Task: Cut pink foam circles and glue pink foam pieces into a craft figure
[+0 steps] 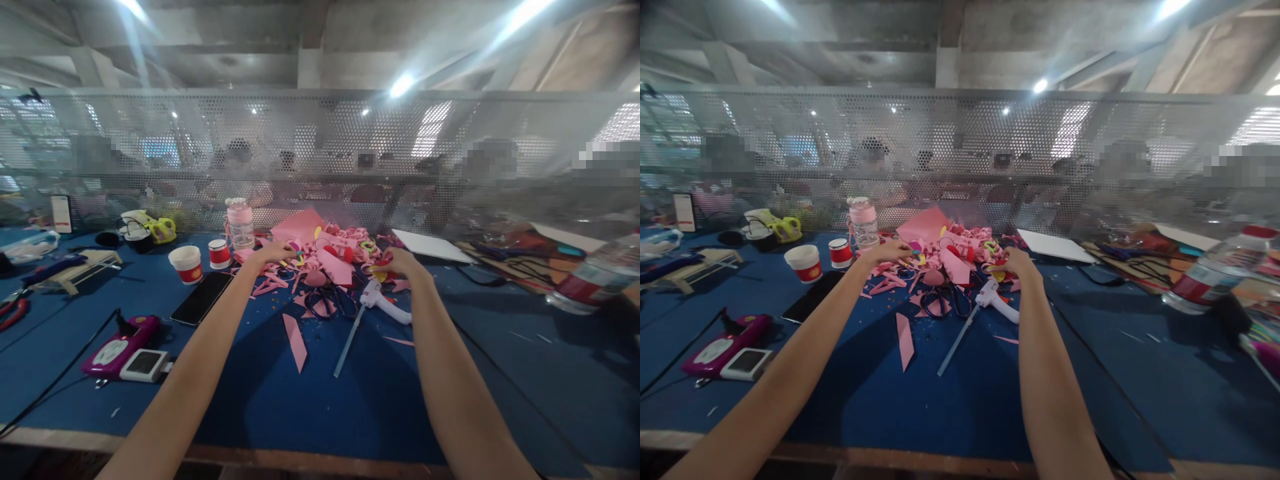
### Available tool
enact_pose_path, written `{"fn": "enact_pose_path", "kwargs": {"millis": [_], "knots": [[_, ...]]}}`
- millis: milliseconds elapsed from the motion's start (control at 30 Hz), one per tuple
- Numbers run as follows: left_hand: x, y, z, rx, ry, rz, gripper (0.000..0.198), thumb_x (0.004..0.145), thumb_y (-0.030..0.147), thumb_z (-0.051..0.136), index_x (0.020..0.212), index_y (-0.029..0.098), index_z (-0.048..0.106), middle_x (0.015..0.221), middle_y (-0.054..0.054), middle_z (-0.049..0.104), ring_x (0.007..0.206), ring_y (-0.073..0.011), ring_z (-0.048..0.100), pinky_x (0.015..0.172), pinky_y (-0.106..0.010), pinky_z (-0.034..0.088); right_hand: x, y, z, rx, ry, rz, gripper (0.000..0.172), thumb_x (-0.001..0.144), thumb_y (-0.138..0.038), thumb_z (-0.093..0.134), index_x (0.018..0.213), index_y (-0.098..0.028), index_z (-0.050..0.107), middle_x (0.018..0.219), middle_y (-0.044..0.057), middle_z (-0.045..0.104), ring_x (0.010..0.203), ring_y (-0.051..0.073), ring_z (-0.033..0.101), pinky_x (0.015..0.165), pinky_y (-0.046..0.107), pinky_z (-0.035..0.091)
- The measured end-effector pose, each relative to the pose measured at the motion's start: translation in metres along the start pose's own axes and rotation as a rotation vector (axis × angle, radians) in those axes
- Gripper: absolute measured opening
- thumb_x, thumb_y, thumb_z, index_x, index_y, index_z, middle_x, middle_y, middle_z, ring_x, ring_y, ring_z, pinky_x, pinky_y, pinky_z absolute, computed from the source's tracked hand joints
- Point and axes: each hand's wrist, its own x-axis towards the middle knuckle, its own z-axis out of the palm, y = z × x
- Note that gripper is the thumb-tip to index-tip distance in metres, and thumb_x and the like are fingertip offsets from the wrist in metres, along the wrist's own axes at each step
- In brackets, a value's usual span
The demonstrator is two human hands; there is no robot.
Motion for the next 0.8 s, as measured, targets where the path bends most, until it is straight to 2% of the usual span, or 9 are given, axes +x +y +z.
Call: {"fn": "enact_pose_path", "kwargs": {"millis": [100,233,367,467,533,567,633,700,800], "knots": [[-0.001,0.001,-0.001,0.012,-0.01,-0.007,0.023,0.066,0.037,0.066,0.074,0.015,0.067,0.075,-0.006,0.067,0.068,-0.0152,0.061,0.054,-0.02,0.039,-0.001,-0.004,0.001,0.075,0.025,-0.048,0.043,0.054,-0.045,0.074,0.086,-0.017,0.065,0.078,0.004,0.066,0.069,0.017,0.059,0.062,0.025,0.042],[-0.003,0.003,-0.002,0.012,-0.033,-0.002,0.028,0.065,0.039,0.067,0.078,0.015,0.066,0.08,-0.006,0.068,0.072,-0.0161,0.062,0.058,-0.022,0.041,-0.001,-0.007,0.0,0.229,0.234,-0.072,0.039,0.06,-0.049,0.069,0.079,-0.014,0.067,0.075,0.007,0.066,0.072,0.022,0.059,0.065,0.03,0.042],[-0.002,0.005,-0.002,-0.06,0.0,0.026,0.027,0.066,0.039,0.068,0.072,0.013,0.064,0.077,-0.006,0.068,0.072,-0.0165,0.062,0.062,-0.024,0.044,0.004,-0.009,-0.002,0.471,0.447,0.036,0.046,0.062,-0.055,0.064,0.08,-0.013,0.07,0.068,0.007,0.066,0.068,0.022,0.059,0.064,0.033,0.043],[0.0,0.007,0.002,-0.135,0.045,0.063,0.028,0.072,0.041,0.063,0.075,0.013,0.063,0.081,-0.008,0.068,0.075,-0.0161,0.062,0.068,-0.026,0.047,0.006,-0.02,-0.008,0.679,0.542,0.073,0.05,0.06,-0.056,0.064,0.08,-0.011,0.071,0.067,0.008,0.067,0.064,0.021,0.059,0.06,0.033,0.045],[-0.001,0.012,0.007,-0.243,0.04,0.097,0.032,0.076,0.045,0.057,0.084,0.014,0.063,0.09,-0.009,0.068,0.08,-0.0164,0.063,0.071,-0.028,0.048,0.004,-0.036,-0.014,0.771,0.566,-0.052,0.047,0.061,-0.052,0.066,0.082,-0.011,0.071,0.07,0.008,0.069,0.067,0.021,0.06,0.06,0.032,0.047],[-0.002,0.015,0.011,-0.382,0.021,0.121,0.035,0.077,0.047,0.055,0.087,0.014,0.063,0.093,-0.011,0.068,0.081,-0.0173,0.063,0.073,-0.029,0.048,0.002,-0.047,-0.017,0.808,0.566,-0.147,0.043,0.061,-0.049,0.067,0.083,-0.012,0.071,0.073,0.008,0.07,0.069,0.021,0.061,0.062,0.032,0.047],[-0.005,0.022,0.021,-0.654,-0.107,0.139,0.039,0.075,0.049,0.058,0.092,0.014,0.061,0.095,-0.013,0.067,0.084,-0.0196,0.064,0.077,-0.033,0.049,-0.006,-0.071,-0.022,0.844,0.498,-0.332,0.034,0.064,-0.042,0.067,0.083,-0.014,0.072,0.077,0.007,0.071,0.072,0.021,0.063,0.064,0.031,0.049],[-0.008,0.03,0.031,-0.82,-0.17,0.105,0.036,0.073,0.046,0.062,0.091,0.015,0.06,0.092,-0.012,0.067,0.082,-0.0201,0.065,0.078,-0.037,0.05,-0.015,-0.094,-0.022,0.846,0.445,-0.51,0.027,0.068,-0.037,0.066,0.086,-0.017,0.073,0.084,0.007,0.072,0.078,0.021,0.064,0.069,0.032,0.049],[-0.007,0.036,0.043,-0.985,-0.102,0.151,0.026,0.073,0.031,0.067,0.091,0.016,0.056,0.086,-0.007,0.067,0.077,-0.0168,0.065,0.08,-0.037,0.05,-0.028,-0.121,-0.017,0.721,0.411,-0.696,0.019,0.073,-0.028,0.063,0.088,-0.024,0.073,0.086,0.005,0.072,0.08,0.02,0.064,0.073,0.032,0.049]]}}
